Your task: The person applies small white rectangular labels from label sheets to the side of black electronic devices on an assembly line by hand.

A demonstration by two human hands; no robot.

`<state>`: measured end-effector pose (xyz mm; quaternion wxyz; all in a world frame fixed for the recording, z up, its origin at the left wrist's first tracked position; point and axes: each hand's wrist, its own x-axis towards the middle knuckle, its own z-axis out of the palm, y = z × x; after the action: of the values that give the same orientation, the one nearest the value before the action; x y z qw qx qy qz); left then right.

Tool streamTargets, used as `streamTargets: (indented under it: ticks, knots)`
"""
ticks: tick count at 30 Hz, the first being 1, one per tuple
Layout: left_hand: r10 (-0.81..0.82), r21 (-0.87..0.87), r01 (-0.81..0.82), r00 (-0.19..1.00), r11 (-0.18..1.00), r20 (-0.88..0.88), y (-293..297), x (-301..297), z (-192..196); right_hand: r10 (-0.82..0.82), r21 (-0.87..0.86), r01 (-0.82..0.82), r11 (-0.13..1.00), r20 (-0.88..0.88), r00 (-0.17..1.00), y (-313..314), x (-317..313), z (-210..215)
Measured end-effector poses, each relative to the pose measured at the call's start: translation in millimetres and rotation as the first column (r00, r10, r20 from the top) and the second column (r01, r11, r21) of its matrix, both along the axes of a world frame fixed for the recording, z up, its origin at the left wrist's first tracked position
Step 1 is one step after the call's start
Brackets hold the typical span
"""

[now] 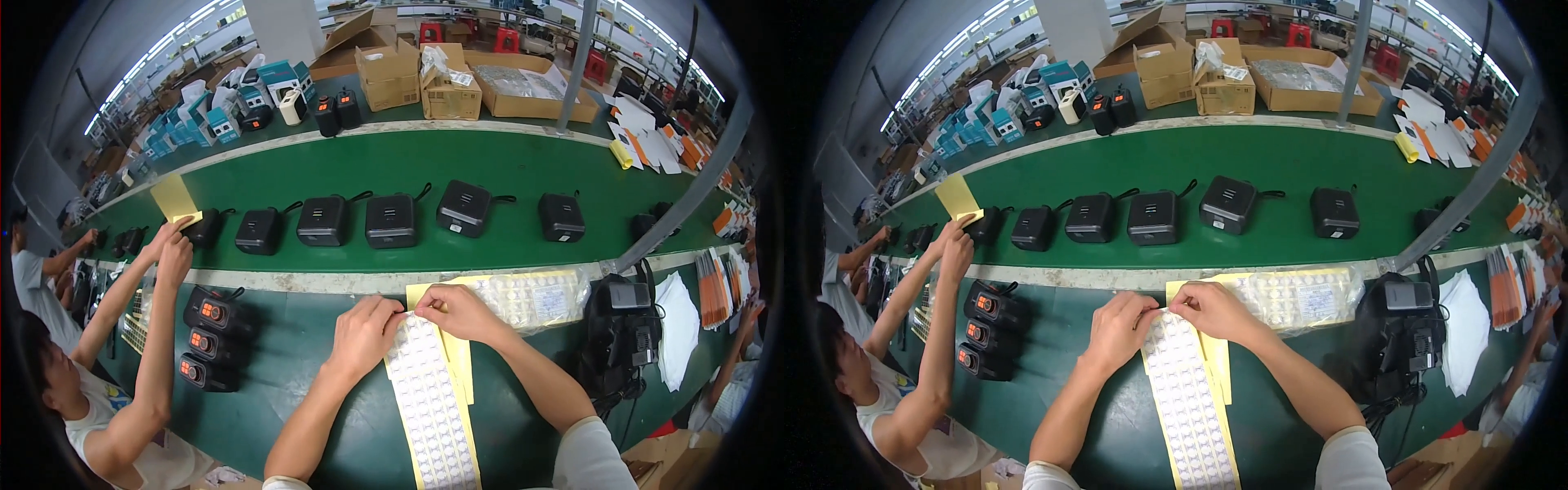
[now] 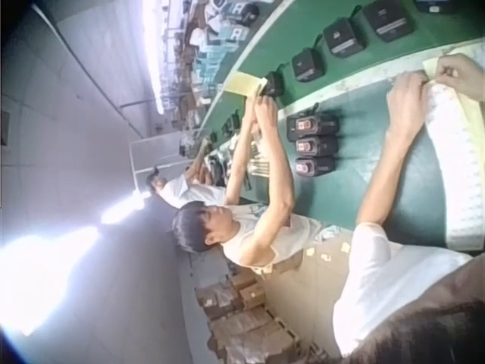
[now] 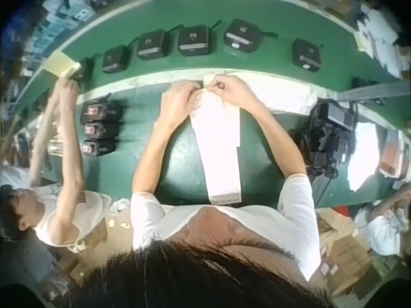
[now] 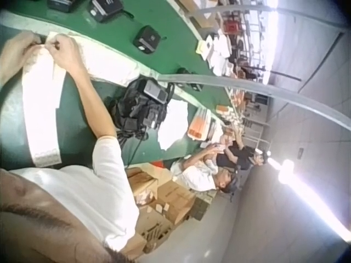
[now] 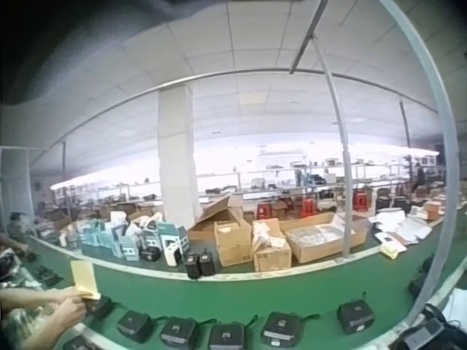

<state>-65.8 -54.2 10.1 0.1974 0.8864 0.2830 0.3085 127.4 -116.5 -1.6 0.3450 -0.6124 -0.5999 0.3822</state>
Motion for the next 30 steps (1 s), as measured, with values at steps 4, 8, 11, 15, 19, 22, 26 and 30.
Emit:
streamTargets:
  ticks: [4,8,11,15,19,22,26,30]
  knots:
    - [0.018,0.111,-0.014,0.999,0.994,-0.035,-7,1,-8,-0.024,0.136,0.019,0.990,0.031,0.999,-2,-3,-12]
    - [0.016,0.109,-0.012,0.999,0.994,-0.037,-9,3,-16,-0.063,0.174,0.061,0.983,0.005,0.998,-6,-8,-10]
    - [0.038,0.143,-0.026,0.996,0.989,-0.079,-12,2,-23,-0.094,0.175,0.082,0.981,0.059,0.994,-7,-12,-10]
    - [0.000,0.239,0.025,0.995,0.971,-0.103,-9,-1,-33,-0.123,0.270,0.040,0.962,0.298,0.947,-8,-9,-8]
    - [-0.088,-0.022,0.087,0.995,0.996,-0.054,4,-12,-23,-0.297,0.432,0.069,0.899,0.487,0.821,18,15,19]
    - [-0.046,-0.496,0.080,0.996,0.865,0.081,22,-1,-15,-0.284,0.517,-0.035,0.855,0.524,0.803,63,51,21]
    - [0.124,-0.777,0.188,0.938,0.601,0.323,52,30,-19,-0.057,0.304,-0.133,0.943,0.544,0.837,107,84,10]
    - [0.189,-0.799,0.162,0.927,0.578,0.325,61,51,-17,0.000,0.157,-0.057,0.986,0.339,0.941,110,86,25]
